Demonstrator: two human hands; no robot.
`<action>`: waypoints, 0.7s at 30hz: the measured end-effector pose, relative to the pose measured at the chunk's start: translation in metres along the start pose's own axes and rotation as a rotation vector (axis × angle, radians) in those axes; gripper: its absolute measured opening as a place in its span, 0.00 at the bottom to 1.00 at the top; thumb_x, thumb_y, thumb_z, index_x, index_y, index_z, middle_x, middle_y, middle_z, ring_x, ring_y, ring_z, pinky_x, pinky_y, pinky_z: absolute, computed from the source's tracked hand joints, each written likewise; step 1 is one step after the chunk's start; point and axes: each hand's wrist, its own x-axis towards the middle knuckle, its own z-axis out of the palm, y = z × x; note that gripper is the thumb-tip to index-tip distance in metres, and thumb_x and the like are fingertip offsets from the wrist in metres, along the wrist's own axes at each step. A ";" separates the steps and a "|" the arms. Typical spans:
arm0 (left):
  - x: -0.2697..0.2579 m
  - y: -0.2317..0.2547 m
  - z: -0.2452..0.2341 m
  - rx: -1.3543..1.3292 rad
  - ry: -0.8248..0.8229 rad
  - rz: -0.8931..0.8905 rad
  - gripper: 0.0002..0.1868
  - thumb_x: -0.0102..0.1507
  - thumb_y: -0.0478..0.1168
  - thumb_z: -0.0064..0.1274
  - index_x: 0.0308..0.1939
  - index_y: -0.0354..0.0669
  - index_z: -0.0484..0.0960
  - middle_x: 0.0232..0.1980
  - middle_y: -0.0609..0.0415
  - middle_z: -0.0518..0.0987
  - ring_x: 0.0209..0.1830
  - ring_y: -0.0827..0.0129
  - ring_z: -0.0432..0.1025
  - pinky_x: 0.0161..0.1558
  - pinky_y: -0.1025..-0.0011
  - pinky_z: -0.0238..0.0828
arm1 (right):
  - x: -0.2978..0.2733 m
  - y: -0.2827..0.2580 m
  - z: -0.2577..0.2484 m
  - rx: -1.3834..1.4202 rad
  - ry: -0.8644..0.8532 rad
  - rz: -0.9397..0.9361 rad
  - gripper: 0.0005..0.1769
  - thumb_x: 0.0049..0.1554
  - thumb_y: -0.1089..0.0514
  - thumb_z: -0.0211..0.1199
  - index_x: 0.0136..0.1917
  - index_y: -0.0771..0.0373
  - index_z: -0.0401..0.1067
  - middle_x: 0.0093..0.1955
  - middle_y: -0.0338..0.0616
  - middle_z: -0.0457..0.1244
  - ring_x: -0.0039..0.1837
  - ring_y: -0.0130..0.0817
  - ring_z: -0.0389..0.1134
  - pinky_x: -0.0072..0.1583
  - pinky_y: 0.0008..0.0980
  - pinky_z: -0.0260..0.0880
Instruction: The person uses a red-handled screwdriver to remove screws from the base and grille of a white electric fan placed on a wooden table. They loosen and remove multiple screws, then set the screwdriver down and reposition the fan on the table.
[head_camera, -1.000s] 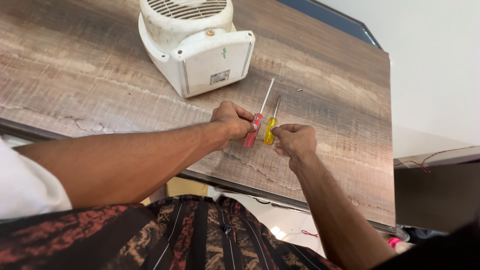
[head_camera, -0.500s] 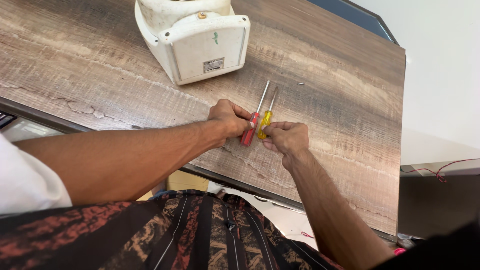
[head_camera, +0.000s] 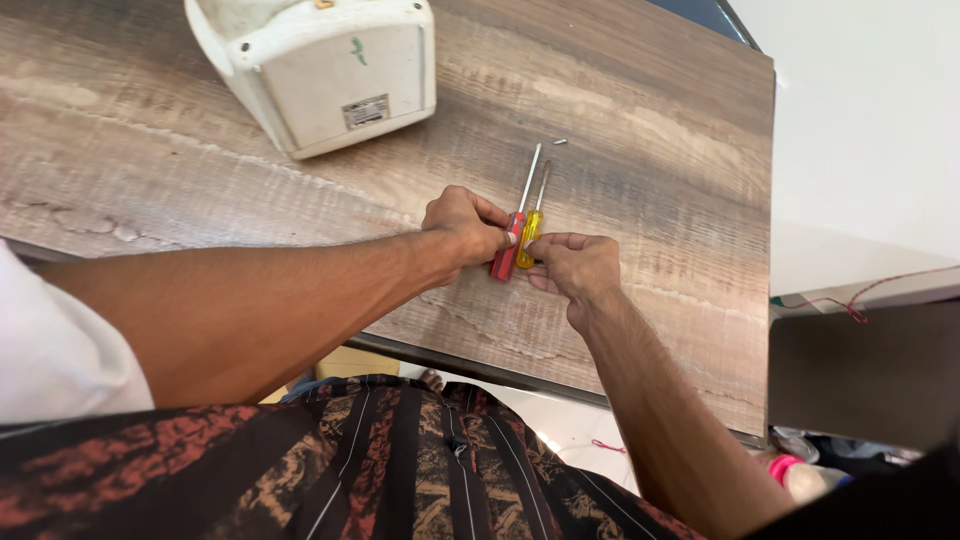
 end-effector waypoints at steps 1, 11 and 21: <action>0.002 0.003 0.005 0.010 -0.009 0.011 0.12 0.53 0.38 0.71 0.41 0.47 0.91 0.44 0.52 0.88 0.39 0.71 0.83 0.44 0.74 0.84 | 0.001 0.001 -0.005 0.008 0.013 0.007 0.10 0.52 0.66 0.70 0.49 0.72 0.77 0.44 0.54 0.72 0.42 0.35 0.75 0.44 0.28 0.80; 0.018 0.019 0.049 0.036 -0.058 0.098 0.13 0.52 0.37 0.71 0.41 0.46 0.91 0.44 0.51 0.88 0.41 0.70 0.83 0.45 0.72 0.83 | 0.014 0.009 -0.042 0.009 0.105 0.022 0.08 0.52 0.66 0.70 0.46 0.71 0.78 0.43 0.51 0.72 0.41 0.33 0.75 0.43 0.27 0.81; 0.014 0.025 0.046 0.084 -0.120 0.069 0.17 0.55 0.41 0.68 0.48 0.47 0.88 0.47 0.53 0.88 0.43 0.71 0.83 0.48 0.74 0.84 | 0.014 0.008 -0.044 -0.006 0.142 0.042 0.12 0.54 0.61 0.71 0.49 0.71 0.76 0.44 0.56 0.72 0.39 0.35 0.75 0.40 0.26 0.80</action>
